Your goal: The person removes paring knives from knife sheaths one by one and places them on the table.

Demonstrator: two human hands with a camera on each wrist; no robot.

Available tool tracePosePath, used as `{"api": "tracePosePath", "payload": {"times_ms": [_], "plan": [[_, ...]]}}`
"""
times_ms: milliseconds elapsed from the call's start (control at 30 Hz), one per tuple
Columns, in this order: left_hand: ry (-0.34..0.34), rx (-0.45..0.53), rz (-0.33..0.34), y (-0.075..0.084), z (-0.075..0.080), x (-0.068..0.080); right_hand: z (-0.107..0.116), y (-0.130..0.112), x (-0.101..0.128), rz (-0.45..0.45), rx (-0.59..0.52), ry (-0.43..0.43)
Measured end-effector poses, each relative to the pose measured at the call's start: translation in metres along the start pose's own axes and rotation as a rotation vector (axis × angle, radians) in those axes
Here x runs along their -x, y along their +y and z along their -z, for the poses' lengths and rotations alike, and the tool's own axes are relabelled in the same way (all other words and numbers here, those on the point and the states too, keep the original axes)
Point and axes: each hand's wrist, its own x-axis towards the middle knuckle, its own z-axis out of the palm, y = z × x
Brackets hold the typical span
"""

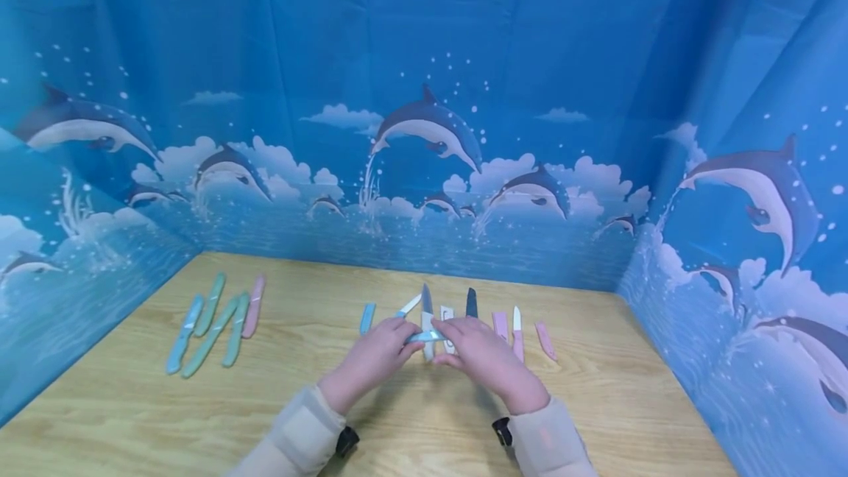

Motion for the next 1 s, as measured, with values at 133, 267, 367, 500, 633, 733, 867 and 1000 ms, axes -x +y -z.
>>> {"api": "tracePosePath", "payload": {"times_ms": [133,267,367,500,633,733,867,1000], "plan": [[-0.027,0.035,0.018,0.0028,0.0,0.0004,-0.0014,-0.0001,-0.0001,-0.009,0.001,0.022],[-0.044,0.058,0.026,0.0045,0.0006,0.0005,-0.0002,0.0003,-0.0013,-0.028,-0.033,0.032],[-0.043,0.048,0.017,0.0052,0.0006,0.0012,0.0022,0.0015,-0.001,-0.062,-0.076,0.016],[-0.041,0.041,0.003,0.0057,0.0007,0.0022,0.0054,0.004,-0.0001,-0.107,-0.121,-0.016],[-0.047,0.031,-0.013,0.0062,0.0011,0.0023,0.0059,0.0058,0.0014,-0.092,-0.127,-0.021],[-0.056,0.017,-0.023,0.0062,0.0014,0.0029,0.0049,0.0065,0.0024,-0.063,-0.119,-0.01],[-0.066,-0.001,-0.032,0.0056,0.0017,0.0036,0.0035,0.0075,0.0024,-0.031,-0.109,0.005],[-0.058,-0.036,-0.059,0.0052,0.0026,0.004,0.0031,0.0084,0.0019,-0.003,-0.101,0.022]]}}
